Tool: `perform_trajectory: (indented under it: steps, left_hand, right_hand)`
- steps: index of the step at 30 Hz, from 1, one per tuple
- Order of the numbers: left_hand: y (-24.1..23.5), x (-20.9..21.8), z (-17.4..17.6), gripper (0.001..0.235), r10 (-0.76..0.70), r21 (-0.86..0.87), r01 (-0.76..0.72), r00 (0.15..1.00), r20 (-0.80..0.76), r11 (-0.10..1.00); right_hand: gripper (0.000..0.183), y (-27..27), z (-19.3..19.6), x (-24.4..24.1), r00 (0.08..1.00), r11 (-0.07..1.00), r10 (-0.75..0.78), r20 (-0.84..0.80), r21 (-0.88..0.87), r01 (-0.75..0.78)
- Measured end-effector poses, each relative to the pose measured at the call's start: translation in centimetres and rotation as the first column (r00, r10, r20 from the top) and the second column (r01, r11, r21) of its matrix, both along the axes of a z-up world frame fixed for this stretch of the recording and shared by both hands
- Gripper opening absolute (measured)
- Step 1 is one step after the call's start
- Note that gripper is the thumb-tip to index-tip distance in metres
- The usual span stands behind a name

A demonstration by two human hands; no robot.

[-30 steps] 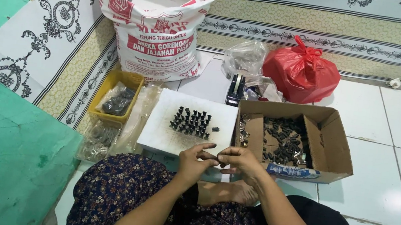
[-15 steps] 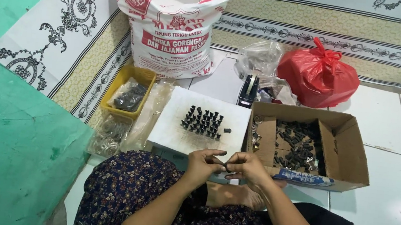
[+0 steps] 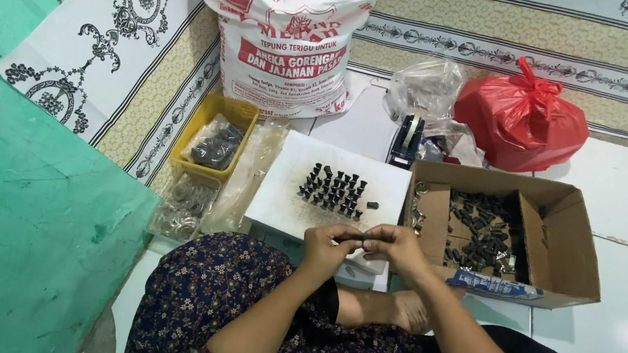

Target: Picking up small black pins or toothpicks from a box and inserting them into a grid of holes on a white block.

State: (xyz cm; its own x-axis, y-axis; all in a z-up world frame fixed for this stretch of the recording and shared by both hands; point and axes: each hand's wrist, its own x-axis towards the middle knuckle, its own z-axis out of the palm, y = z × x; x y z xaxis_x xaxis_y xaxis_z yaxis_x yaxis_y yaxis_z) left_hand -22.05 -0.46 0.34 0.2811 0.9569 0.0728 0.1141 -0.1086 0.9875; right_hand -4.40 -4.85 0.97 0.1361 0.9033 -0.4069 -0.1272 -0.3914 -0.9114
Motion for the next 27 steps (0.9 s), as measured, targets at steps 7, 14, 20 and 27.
perform_trajectory:
  steps: [7,14,20,27]
  left_hand:
    - [1.9,-0.5,-0.2,0.017,0.107,-0.010,-0.107,0.994,-0.023,0.994]
    - [5.4,0.5,0.3,0.018,0.207,0.183,-0.186,0.973,-0.102,0.965]
    - [8.9,3.2,1.0,0.025,0.002,0.312,0.037,0.992,-0.123,0.950]
    - [10.3,4.1,0.8,0.020,-0.066,0.428,0.253,0.912,-0.405,0.868]
  right_hand:
    - [0.029,6.2,-2.4,4.0,0.873,0.992,-0.099,0.477,0.111,0.052]
    - [0.021,6.5,-2.5,2.8,0.546,0.988,-0.035,0.837,0.110,-0.106]
    - [0.025,6.9,-1.0,2.7,0.605,0.978,-0.020,0.796,0.140,-0.152]
    - [0.025,7.1,-5.9,3.2,0.509,0.954,-0.058,0.859,0.199,-0.227]
